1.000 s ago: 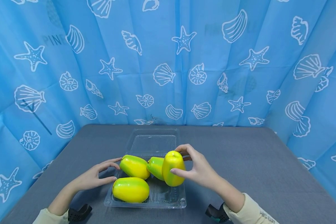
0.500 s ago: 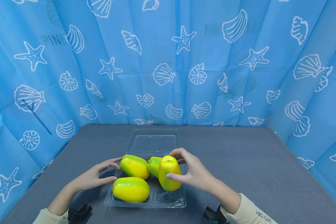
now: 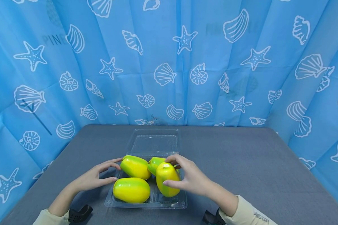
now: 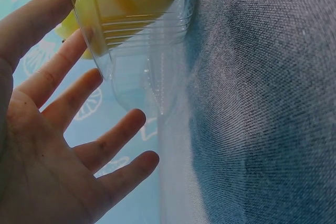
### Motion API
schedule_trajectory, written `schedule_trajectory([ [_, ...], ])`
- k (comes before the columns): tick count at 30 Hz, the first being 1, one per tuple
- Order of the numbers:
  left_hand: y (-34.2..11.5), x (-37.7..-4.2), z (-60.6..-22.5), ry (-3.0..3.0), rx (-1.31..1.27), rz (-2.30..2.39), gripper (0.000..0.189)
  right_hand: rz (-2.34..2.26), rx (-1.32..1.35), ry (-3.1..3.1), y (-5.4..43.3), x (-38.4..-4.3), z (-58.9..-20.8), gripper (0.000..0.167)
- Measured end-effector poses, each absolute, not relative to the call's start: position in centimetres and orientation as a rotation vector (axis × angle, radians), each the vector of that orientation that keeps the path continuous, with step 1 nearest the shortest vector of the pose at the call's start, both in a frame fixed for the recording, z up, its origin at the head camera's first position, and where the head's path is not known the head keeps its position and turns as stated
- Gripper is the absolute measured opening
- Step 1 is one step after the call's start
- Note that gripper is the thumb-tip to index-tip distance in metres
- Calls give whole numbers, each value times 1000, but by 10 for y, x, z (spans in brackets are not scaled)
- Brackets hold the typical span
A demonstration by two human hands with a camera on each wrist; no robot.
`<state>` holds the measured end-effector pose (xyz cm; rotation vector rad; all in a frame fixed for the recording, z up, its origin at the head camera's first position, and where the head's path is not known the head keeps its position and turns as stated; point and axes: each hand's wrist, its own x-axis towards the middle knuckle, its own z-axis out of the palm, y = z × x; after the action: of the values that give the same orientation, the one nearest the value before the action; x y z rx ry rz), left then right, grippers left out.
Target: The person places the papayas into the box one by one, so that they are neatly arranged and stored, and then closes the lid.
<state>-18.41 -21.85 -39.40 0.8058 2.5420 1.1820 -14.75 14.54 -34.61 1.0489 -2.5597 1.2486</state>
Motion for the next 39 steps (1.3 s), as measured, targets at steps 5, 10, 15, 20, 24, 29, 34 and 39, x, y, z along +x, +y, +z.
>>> schedule_trajectory([
  [5,-219,-185,-395,2544,808,1183,27,1238,1108,-2551,144,-147,-348,47],
  [10,-219,-184,-394,2541,808,1187,28,1219,1149,-2540,143,-147,-350,47],
  [15,-220,-185,-394,2537,798,1195,28,1227,1164,-2562,141,-146,-353,47],
  [20,-221,-185,-395,2535,816,1199,29,1238,1192,-2577,139,-145,-356,46],
  [24,-221,-185,-395,2535,815,1202,29,1228,1209,-2583,137,-145,-358,46],
  [29,-221,-185,-395,2536,817,1201,29,1216,1219,-2602,136,-144,-361,46],
  [34,-220,-184,-394,2535,816,1201,28,1187,1236,-2604,134,-144,-364,46],
  [39,-220,-184,-394,2532,844,1192,27,1167,1245,-2609,133,-144,-366,46],
])
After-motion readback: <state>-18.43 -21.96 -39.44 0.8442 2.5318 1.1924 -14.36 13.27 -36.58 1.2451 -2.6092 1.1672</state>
